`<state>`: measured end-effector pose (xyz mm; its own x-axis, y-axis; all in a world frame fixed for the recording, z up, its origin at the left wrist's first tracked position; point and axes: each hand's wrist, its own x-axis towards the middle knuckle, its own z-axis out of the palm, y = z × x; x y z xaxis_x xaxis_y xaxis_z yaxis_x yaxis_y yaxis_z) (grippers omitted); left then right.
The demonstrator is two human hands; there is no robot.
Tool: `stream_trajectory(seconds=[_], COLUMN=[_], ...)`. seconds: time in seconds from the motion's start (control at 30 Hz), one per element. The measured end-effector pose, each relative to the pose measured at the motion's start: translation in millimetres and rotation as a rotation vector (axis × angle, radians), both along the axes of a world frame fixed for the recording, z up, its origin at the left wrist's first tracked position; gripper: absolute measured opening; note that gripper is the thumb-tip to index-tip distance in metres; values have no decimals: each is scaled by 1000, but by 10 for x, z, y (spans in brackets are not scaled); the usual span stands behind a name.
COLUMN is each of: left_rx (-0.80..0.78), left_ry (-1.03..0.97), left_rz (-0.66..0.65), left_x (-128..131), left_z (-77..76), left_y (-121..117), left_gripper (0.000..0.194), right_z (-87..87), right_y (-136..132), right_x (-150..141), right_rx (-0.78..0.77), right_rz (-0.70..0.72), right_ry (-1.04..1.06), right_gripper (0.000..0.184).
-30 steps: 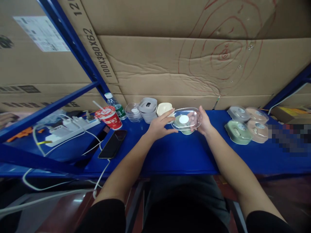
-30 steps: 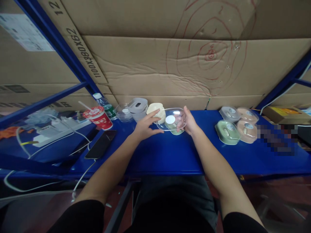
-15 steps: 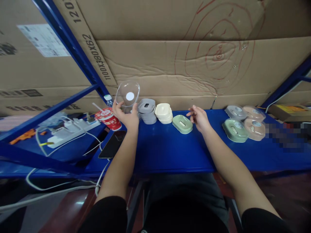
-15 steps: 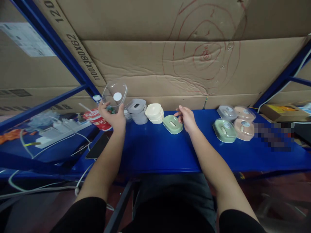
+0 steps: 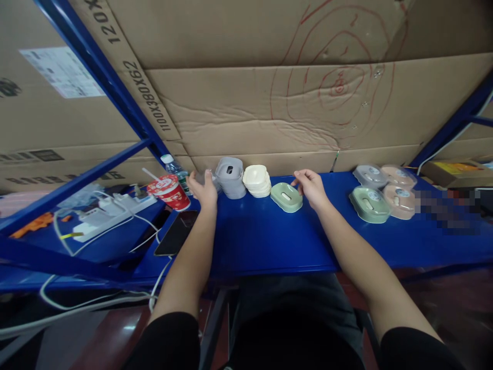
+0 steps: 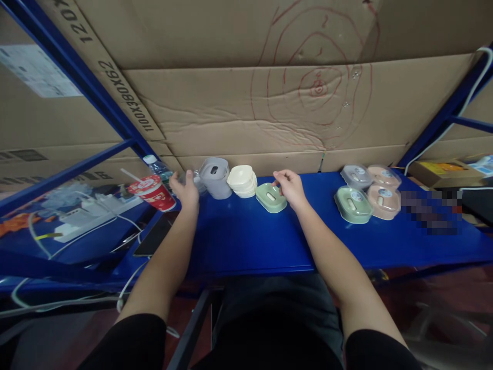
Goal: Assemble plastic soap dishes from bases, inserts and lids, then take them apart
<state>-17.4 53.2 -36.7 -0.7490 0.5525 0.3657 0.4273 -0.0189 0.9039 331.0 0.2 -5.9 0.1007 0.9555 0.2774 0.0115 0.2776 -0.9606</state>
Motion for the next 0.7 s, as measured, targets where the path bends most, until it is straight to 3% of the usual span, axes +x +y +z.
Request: stream_trajectory(seconds=[0.13,0.2,0.3,0.43,0.57,0.7], left_rx=[146,222,301,410,519,489], left_ry=[81,198,381,596,776,897], left_rz=[20,8,-67,-226,-510,-768], left_x=[0,46,186,485,819,1013], left_z=[-13,7,64,81,-14,-71], left_y=[-5,-64,-208,-415,-558,-625], left_gripper=[51,53,64,80,79,76], right_z=[-49,-92,-169,-203,-130,-51], right_y=[-49,-78,-97,-82,-83,-116], right_x=[28,25,13,21,39,49], right_rx=[169,198,133,91,105,128], right_rz=[-74,-7,156,225,186,123], right_ry=[-630,-949,-1227,-1340,-1257,-1165], right_gripper=[44,64,95,93,85,90])
